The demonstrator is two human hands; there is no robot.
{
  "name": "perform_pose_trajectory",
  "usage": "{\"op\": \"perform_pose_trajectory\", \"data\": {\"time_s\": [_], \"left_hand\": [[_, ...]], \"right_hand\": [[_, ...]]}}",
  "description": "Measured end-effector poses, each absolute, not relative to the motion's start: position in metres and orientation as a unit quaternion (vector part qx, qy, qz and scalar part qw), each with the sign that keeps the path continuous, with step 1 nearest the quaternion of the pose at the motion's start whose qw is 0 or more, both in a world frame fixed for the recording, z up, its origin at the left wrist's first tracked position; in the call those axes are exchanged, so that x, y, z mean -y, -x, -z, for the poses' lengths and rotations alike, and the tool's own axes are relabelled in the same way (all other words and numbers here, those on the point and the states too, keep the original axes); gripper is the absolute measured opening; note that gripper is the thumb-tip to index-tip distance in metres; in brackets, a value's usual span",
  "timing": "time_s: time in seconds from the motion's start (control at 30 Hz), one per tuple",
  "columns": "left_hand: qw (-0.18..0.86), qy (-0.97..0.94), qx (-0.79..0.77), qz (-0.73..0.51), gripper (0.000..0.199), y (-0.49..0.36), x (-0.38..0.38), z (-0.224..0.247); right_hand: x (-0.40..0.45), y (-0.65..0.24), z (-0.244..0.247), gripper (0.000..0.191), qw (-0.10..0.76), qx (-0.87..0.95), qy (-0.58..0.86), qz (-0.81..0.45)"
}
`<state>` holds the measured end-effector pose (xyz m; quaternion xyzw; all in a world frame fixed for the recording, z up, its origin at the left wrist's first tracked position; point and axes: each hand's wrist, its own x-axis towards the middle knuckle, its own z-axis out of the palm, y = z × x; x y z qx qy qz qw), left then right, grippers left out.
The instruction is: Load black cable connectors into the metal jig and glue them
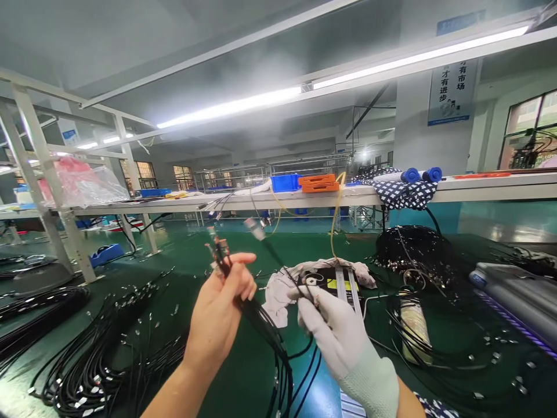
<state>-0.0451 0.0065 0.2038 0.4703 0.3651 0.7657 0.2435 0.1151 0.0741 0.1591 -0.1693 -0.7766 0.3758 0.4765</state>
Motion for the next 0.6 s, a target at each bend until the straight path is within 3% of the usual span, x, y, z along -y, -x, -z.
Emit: {"op": "perform_pose_trajectory", "data": {"time_s": [0.17, 0.37, 0.47, 0.6], "left_hand": [[0.271, -0.528, -0.405, -0.696, 0.03, 0.036, -0.018, -0.212], [0.247, -0.546, -0.445, -0.665, 0.031, 0.04, -0.013, -0.217], [0.234, -0.599, -0.448, -0.621, 0.029, 0.034, -0.01, -0.221], [0.074, -0.649, -0.49, -0.577, 0.021, 0.031, -0.011, -0.218]], "right_hand": [[-0.073, -0.115, -0.164, 0.033, 0.429, 0.815, 0.177, -0.346], [-0.08, -0.126, -0.192, 0.032, 0.543, 0.754, 0.151, -0.337], [-0.08, -0.115, -0.202, 0.035, 0.513, 0.787, 0.103, -0.326], [-0.072, -0.094, -0.198, 0.042, 0.518, 0.736, 0.1, -0.423]]}}
